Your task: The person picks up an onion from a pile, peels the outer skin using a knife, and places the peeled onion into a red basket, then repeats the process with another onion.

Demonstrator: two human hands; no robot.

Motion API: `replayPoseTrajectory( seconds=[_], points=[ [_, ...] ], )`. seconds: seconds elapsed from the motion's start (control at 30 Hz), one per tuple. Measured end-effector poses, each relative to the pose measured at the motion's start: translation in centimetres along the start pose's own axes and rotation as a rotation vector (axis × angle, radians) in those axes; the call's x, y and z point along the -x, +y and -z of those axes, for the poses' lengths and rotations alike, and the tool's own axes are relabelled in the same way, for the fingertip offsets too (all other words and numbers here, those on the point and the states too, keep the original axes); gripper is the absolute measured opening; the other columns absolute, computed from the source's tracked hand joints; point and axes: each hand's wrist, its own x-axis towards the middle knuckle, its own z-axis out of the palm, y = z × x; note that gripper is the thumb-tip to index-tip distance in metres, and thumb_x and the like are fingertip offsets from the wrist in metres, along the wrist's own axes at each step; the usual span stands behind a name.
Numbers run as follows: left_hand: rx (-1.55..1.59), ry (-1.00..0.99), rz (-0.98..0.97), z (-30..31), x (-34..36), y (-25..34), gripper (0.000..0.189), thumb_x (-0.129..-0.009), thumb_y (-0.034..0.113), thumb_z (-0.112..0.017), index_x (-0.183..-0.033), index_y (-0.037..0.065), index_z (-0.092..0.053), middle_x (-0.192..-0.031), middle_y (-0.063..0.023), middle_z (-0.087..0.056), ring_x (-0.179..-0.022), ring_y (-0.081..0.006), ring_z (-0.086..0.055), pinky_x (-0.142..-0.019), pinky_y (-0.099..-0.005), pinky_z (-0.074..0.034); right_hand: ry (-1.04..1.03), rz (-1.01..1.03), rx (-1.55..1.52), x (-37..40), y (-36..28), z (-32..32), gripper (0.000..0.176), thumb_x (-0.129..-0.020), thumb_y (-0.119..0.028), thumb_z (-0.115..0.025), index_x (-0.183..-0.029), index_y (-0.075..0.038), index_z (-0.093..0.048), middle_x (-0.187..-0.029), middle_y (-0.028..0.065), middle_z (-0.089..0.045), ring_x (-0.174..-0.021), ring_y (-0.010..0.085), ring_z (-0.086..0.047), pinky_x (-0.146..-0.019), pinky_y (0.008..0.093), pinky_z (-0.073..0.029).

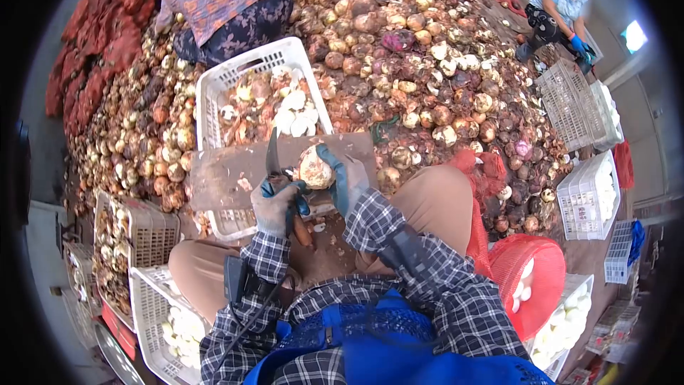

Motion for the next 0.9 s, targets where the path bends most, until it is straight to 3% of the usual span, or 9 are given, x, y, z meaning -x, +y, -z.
replayPoseTrajectory(
  seconds=[0.1, 0.2, 0.23, 0.33, 0.53, 0.67, 0.7, 0.8, 0.9],
  points=[
    [-0.057, 0.047, 0.004, 1.0, -0.4, -2.6, 0.007, -0.073, -0.006, -0.066, -0.075, -0.004, -0.06, -0.063, -0.0068, -0.06, -0.05, -0.0144, -0.057, -0.043, -0.0265, -0.046, 0.053, 0.27, 0.402, -0.5, 2.5, 1.8, 0.039, -0.093, -0.021, -0.054, -0.128, -0.004, -0.052, -0.112, 0.0126, -0.059, -0.103, 0.0202, -0.056, -0.091, 0.0286, -0.043],
    [-0.131, 0.086, 0.061, 0.4, 0.0, -1.0, 0.005, -0.071, -0.003, -0.067, -0.075, -0.003, -0.063, -0.063, -0.0056, -0.062, -0.051, -0.0129, -0.057, -0.045, -0.0261, -0.046, -0.05, 0.227, 0.886, 1.4, 0.2, 1.3, 0.05, -0.087, -0.026, -0.062, -0.134, -0.013, -0.047, -0.124, 0.016, -0.052, -0.108, 0.0239, -0.056, -0.096, 0.0313, -0.042],
    [-0.166, 0.074, 0.066, 0.7, -0.4, -1.6, 0.005, -0.07, -0.002, -0.067, -0.075, -0.003, -0.064, -0.063, -0.0054, -0.063, -0.051, -0.0126, -0.057, -0.046, -0.0259, -0.046, -0.063, 0.529, 1.278, 1.8, 0.0, 1.4, 0.067, -0.076, -0.027, -0.072, -0.136, -0.02, -0.043, -0.132, 0.0194, -0.043, -0.113, 0.0299, -0.055, -0.096, 0.0354, -0.044],
    [-0.281, 0.044, 0.054, 1.4, -1.8, -2.7, 0.006, -0.07, -0.001, -0.067, -0.075, -0.003, -0.066, -0.064, -0.0054, -0.064, -0.051, -0.0118, -0.057, -0.047, -0.0255, -0.046, -0.138, 0.493, 1.74, 3.0, -2.1, 0.0, 0.077, -0.068, -0.026, -0.078, -0.136, -0.018, -0.043, -0.135, 0.0214, -0.039, -0.117, 0.035, -0.051, -0.099, 0.0394, -0.043],
    [-0.199, 0.063, 0.197, 0.9, -3.3, 0.3, 0.009, -0.071, 0.003, -0.07, -0.076, -0.003, -0.066, -0.062, -0.0053, -0.063, -0.055, -0.0119, -0.06, -0.051, -0.0273, -0.049, -0.116, 0.464, 1.577, 0.7, -2.1, 1.6, 0.079, -0.064, -0.029, -0.081, -0.131, -0.007, -0.045, -0.123, 0.0203, -0.051, -0.113, 0.0359, -0.053, -0.096, 0.0407, -0.044],
    [-1.025, 0.305, -0.231, 3.0, -4.2, -0.8, 0.044, -0.076, 0.015, -0.07, -0.115, 0.002, -0.055, -0.093, -0.0179, -0.067, -0.072, -0.0248, -0.066, -0.066, -0.0384, -0.053, -0.132, 0.325, 1.424, 0.2, -2.8, 2.2, 0.075, -0.072, -0.031, -0.077, -0.133, -0.006, -0.041, -0.126, 0.0227, -0.049, -0.115, 0.0363, -0.051, -0.098, 0.0407, -0.041],
    [-1.032, 0.33, -0.298, 3.5, -3.7, -0.8, 0.053, -0.08, 0.02, -0.067, -0.127, 0.006, -0.046, -0.105, -0.0207, -0.063, -0.083, -0.0303, -0.066, -0.075, -0.043, -0.052, -0.127, 0.334, 1.443, 0.0, -2.5, 2.6, 0.075, -0.073, -0.031, -0.076, -0.134, -0.006, -0.04, -0.127, 0.0233, -0.048, -0.116, 0.0369, -0.051, -0.099, 0.0409, -0.041],
    [-1.016, 0.095, -0.341, 1.9, -0.2, 1.3, 0.043, -0.082, 0.013, -0.063, -0.123, 0.007, -0.052, -0.093, -0.0177, -0.064, -0.08, -0.0302, -0.065, -0.07, -0.0409, -0.053, -0.14, 0.401, 1.452, -0.7, -1.6, 3.5, 0.077, -0.077, -0.033, -0.073, -0.138, -0.006, -0.034, -0.132, 0.0256, -0.043, -0.121, 0.04, -0.045, -0.102, 0.0423, -0.038],
    [-1.085, -0.071, -0.185, 0.2, 2.9, 0.6, 0.037, -0.084, 0.016, -0.059, -0.119, 0.007, -0.053, -0.091, -0.02, -0.063, -0.081, -0.0387, -0.063, -0.069, -0.0453, -0.051, -0.168, 0.338, 1.547, -0.7, -1.2, 3.5, 0.081, -0.078, -0.033, -0.072, -0.141, -0.006, -0.029, -0.136, 0.0277, -0.038, -0.127, 0.0428, -0.038, -0.105, 0.0438, -0.034]
  ],
)
